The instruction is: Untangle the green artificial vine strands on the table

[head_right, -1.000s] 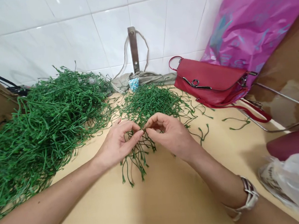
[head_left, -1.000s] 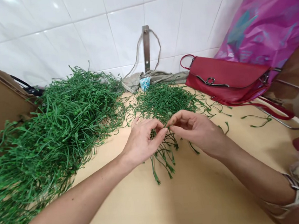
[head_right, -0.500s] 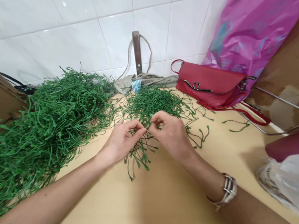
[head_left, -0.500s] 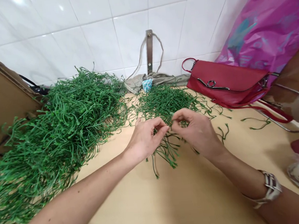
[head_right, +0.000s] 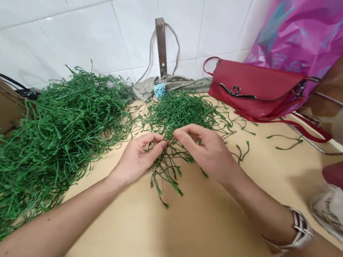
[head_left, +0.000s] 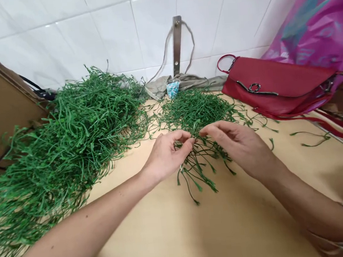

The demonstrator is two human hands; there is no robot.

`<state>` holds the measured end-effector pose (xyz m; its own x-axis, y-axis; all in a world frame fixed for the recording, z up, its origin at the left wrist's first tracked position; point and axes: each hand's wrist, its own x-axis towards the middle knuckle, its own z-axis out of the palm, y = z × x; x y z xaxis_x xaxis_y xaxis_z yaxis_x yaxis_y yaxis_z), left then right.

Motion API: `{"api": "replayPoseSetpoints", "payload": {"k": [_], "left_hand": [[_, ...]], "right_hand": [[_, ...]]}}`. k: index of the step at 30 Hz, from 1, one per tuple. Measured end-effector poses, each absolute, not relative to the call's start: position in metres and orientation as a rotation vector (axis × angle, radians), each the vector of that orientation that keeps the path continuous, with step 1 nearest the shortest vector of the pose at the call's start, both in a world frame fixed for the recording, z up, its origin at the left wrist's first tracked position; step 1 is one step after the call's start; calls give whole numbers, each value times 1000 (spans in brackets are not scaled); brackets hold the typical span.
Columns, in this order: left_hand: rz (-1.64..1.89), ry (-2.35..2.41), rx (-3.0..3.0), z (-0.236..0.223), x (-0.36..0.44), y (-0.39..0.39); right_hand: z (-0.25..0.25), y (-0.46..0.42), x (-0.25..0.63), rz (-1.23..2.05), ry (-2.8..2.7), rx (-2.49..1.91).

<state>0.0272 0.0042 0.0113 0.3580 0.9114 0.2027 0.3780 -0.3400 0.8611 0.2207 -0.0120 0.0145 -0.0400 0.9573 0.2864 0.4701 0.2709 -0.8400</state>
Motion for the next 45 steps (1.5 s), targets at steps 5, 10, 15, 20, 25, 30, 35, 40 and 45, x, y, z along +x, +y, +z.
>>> {"api": "replayPoseSetpoints", "payload": {"k": [5, 10, 15, 20, 25, 30, 35, 40, 45], "left_hand": [[808, 1217, 2029, 16, 26, 4], [758, 1225, 2173, 18, 26, 4], [720, 1173, 2275, 17, 27, 3], [736, 1150, 2276, 19, 30, 3], [739, 1113, 2320, 21, 30, 5], [820, 1088, 2295, 33, 26, -3], [996, 986, 2029, 27, 29, 0], [974, 958, 1645, 10, 31, 13], [1003, 913, 1563, 13, 27, 15]], "right_hand": [[8, -10, 220, 910, -1680, -1251], [9, -11, 218, 806, -1712, -1374], [10, -10, 212, 622, -1670, -1466], [18, -8, 210, 656, -1594, -1460], [20, -7, 211, 731, -1628, -1466], [18, 9, 245, 290, -1412, -1679], [21, 20, 266, 29, -1269, -1609], [19, 3, 238, -111, -1613, -1424], [20, -17, 217, 462, -1733, -1421]]}}
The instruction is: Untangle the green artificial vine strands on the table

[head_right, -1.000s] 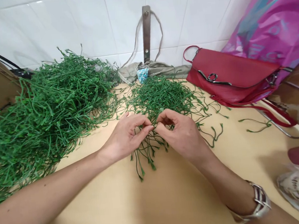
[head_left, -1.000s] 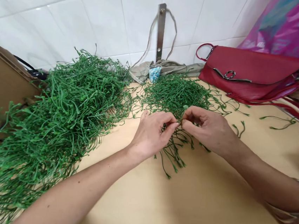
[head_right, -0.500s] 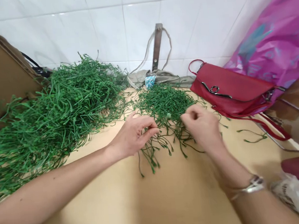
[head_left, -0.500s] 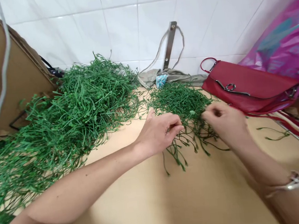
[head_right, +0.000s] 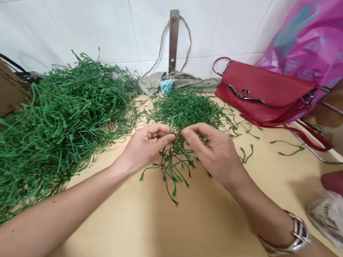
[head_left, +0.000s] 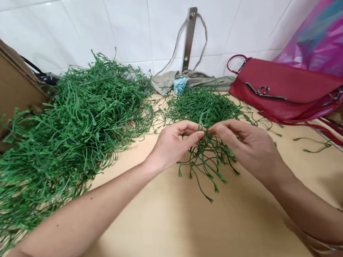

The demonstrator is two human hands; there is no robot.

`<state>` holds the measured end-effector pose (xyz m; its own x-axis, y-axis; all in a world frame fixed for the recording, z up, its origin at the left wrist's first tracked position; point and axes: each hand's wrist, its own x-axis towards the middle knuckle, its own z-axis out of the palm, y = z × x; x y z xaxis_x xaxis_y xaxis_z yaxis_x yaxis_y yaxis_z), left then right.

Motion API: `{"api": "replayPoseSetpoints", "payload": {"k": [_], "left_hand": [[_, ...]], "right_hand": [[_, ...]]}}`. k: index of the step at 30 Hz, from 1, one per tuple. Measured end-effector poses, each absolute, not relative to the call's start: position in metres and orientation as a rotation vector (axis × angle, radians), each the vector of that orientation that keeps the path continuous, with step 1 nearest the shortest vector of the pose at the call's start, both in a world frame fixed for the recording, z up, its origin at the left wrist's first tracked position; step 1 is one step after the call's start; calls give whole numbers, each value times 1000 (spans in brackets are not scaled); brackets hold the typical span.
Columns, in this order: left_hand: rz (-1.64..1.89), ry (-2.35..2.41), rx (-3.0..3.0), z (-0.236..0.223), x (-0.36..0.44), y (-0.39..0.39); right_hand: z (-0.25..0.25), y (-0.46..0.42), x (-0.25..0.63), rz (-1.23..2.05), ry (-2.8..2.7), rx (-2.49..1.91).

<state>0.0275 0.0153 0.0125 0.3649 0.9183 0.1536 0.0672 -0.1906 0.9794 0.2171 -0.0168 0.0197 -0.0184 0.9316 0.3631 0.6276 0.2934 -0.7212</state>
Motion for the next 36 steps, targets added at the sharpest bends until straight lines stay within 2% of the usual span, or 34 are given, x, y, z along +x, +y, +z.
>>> {"api": "replayPoseSetpoints", "payload": {"k": [3, 7, 12, 17, 25, 36], "left_hand": [[1022, 911, 1597, 12, 27, 16], [1000, 929, 1571, 7, 28, 17], [905, 987, 1591, 9, 29, 14], [930, 977, 1702, 8, 28, 13], [918, 933, 1721, 7, 26, 9], [866, 1036, 1780, 9, 25, 15]], "right_hand": [[17, -19, 213, 709, -1746, -1419], [14, -15, 216, 810, -1713, -1346], [15, -15, 219, 742, -1710, -1281], [16, -18, 215, 520, -1688, -1355], [15, -16, 214, 729, -1646, -1328], [20, -22, 212, 561, -1794, -1388]]}}
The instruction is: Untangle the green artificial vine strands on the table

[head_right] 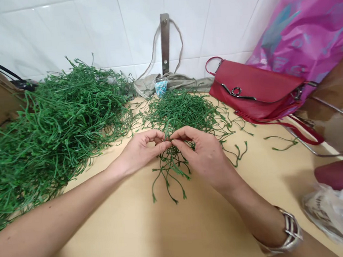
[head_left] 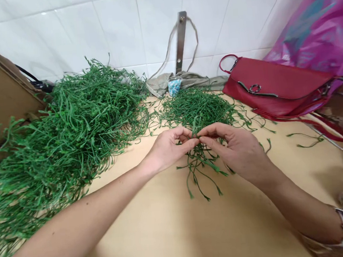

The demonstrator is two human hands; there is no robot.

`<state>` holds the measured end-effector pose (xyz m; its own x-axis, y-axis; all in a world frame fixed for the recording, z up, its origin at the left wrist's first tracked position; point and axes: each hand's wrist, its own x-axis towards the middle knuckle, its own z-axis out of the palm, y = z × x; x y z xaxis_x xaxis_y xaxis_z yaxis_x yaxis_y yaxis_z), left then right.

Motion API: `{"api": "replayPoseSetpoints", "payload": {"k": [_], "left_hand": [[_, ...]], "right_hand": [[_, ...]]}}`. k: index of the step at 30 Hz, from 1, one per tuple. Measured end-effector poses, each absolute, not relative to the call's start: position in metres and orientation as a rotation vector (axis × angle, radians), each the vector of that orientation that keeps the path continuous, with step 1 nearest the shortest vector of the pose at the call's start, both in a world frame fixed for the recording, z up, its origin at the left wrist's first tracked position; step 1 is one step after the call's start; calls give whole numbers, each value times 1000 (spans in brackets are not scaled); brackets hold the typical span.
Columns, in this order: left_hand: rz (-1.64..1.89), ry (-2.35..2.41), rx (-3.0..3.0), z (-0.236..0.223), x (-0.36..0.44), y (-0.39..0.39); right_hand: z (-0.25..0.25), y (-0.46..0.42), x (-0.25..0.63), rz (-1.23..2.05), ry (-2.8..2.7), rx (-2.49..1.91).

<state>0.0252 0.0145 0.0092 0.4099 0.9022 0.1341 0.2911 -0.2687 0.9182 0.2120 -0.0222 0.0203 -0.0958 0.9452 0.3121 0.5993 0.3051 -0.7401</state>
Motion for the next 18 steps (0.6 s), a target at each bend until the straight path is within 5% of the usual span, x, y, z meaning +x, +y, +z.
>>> {"api": "replayPoseSetpoints", "payload": {"k": [10, 18], "left_hand": [[829, 1024, 1681, 7, 28, 8], [774, 944, 1572, 20, 33, 3]], "right_hand": [[20, -22, 210, 132, -1969, -1262], [22, -22, 211, 335, -1897, -1253]]}}
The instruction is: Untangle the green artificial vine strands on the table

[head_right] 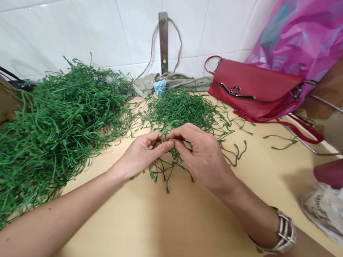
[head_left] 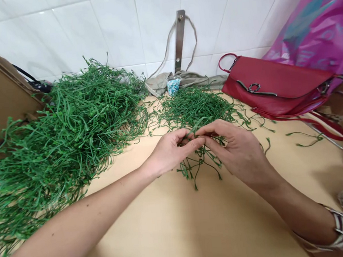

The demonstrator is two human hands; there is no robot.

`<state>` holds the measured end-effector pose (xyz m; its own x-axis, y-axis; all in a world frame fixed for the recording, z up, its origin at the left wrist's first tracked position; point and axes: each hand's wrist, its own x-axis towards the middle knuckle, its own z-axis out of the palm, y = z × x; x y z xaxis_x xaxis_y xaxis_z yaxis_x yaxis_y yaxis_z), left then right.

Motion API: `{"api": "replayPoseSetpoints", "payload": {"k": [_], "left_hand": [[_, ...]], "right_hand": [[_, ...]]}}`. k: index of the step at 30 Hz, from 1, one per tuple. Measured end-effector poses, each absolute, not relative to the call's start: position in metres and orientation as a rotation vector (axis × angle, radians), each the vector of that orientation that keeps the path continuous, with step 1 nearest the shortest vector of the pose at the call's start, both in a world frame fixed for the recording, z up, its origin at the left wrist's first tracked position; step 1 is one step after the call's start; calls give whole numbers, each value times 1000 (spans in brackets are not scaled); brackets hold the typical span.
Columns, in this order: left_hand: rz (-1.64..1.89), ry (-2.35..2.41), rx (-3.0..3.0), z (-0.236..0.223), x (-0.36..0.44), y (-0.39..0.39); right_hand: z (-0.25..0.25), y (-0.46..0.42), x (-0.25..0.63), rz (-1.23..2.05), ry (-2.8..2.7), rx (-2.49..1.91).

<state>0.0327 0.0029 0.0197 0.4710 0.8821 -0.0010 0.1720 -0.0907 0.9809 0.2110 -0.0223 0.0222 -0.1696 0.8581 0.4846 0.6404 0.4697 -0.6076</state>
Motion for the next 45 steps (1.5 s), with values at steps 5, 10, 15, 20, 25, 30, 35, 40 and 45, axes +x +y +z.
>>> {"api": "replayPoseSetpoints", "payload": {"k": [5, 10, 15, 20, 25, 30, 35, 40, 45], "left_hand": [[717, 869, 1500, 22, 32, 6], [704, 931, 1516, 28, 30, 7], [646, 827, 1488, 33, 33, -7], [842, 810, 1474, 24, 34, -2], [1026, 859, 1325, 20, 30, 6], [1058, 775, 1279, 19, 32, 3], [1025, 749, 1291, 14, 34, 4], [1036, 741, 1246, 8, 33, 9], [994, 629, 1016, 3, 36, 9]], "right_hand": [[22, -21, 215, 202, -2041, -1138], [12, -15, 211, -120, -2114, -1175], [6, 7, 250, -235, -1830, -1342], [9, 15, 265, -300, -1612, -1488], [15, -6, 224, -248, -1714, -1252], [24, -26, 196, 379, -1700, -1334], [22, -26, 193, 915, -1622, -1318], [14, -23, 197, 1039, -1510, -1253], [12, -24, 197, 935, -1569, -1300]]}}
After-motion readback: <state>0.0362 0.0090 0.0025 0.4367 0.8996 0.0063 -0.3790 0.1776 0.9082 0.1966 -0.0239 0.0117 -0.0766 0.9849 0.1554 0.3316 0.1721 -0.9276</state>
